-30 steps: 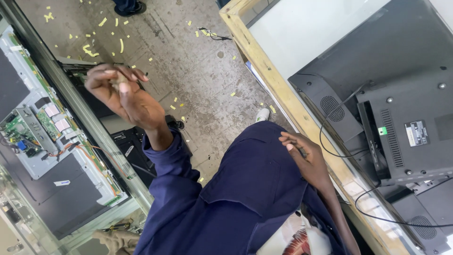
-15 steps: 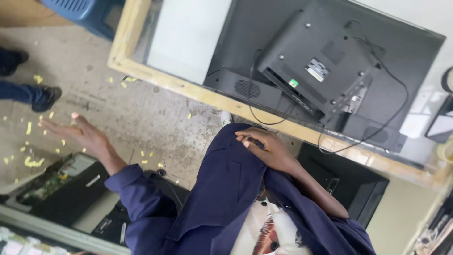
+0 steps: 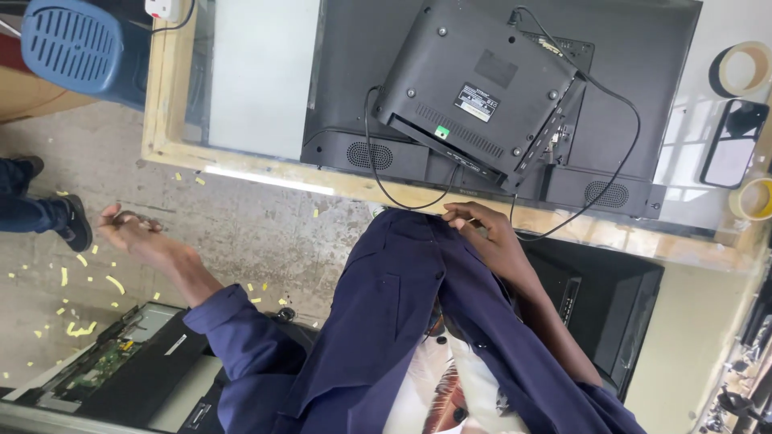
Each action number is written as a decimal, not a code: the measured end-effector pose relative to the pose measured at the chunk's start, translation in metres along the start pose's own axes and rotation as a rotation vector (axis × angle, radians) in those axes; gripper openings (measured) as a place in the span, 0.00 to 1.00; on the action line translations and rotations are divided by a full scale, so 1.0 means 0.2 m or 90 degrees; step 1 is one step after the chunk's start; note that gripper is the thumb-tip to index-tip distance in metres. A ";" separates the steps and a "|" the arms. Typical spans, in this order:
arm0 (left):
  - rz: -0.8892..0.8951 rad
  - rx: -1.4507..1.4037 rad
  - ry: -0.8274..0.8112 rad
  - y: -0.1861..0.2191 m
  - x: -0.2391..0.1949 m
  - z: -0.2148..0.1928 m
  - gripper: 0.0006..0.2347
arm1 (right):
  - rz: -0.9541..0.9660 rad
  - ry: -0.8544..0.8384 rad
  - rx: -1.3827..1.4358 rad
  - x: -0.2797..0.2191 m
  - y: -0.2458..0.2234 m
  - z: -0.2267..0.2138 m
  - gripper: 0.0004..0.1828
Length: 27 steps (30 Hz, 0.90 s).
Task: The person assembles a television by attaching a circuit board and a back cover to the main unit. They align the components, press them into place, and secure the back cover onto the TV chassis on a workbench.
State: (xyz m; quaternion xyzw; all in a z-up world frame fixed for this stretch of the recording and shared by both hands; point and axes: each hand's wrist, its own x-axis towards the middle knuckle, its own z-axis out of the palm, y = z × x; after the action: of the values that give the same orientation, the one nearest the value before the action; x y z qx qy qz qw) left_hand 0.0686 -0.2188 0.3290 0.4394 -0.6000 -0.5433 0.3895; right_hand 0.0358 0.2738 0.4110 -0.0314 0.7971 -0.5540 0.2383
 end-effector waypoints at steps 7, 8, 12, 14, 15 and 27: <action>0.138 -0.025 -0.028 -0.25 0.12 -0.16 0.14 | -0.007 -0.053 -0.017 0.04 -0.03 -0.02 0.18; 0.192 0.041 -0.012 -0.30 0.15 -0.18 0.08 | -0.016 -0.057 -0.009 0.04 -0.02 -0.03 0.18; 0.019 0.157 -0.053 -0.36 0.16 -0.32 0.22 | -0.038 -0.037 -0.034 0.05 0.04 -0.07 0.17; 0.035 0.176 -0.049 -0.33 0.12 -0.32 0.20 | -0.047 -0.017 -0.033 0.06 0.07 -0.12 0.17; 0.051 0.194 -0.041 -0.32 0.10 -0.33 0.19 | -0.060 -0.001 -0.033 0.06 0.09 -0.14 0.17; 0.145 0.085 -0.338 0.00 -0.59 0.38 0.08 | -0.157 0.412 -0.505 0.09 0.48 -0.24 0.45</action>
State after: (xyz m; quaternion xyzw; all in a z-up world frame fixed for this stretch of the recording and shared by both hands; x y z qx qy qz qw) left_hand 0.0326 -0.0836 0.3222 0.2364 -0.7609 -0.5510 0.2479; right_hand 0.0212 0.3467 0.3314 -0.0398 0.9687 -0.2152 -0.1170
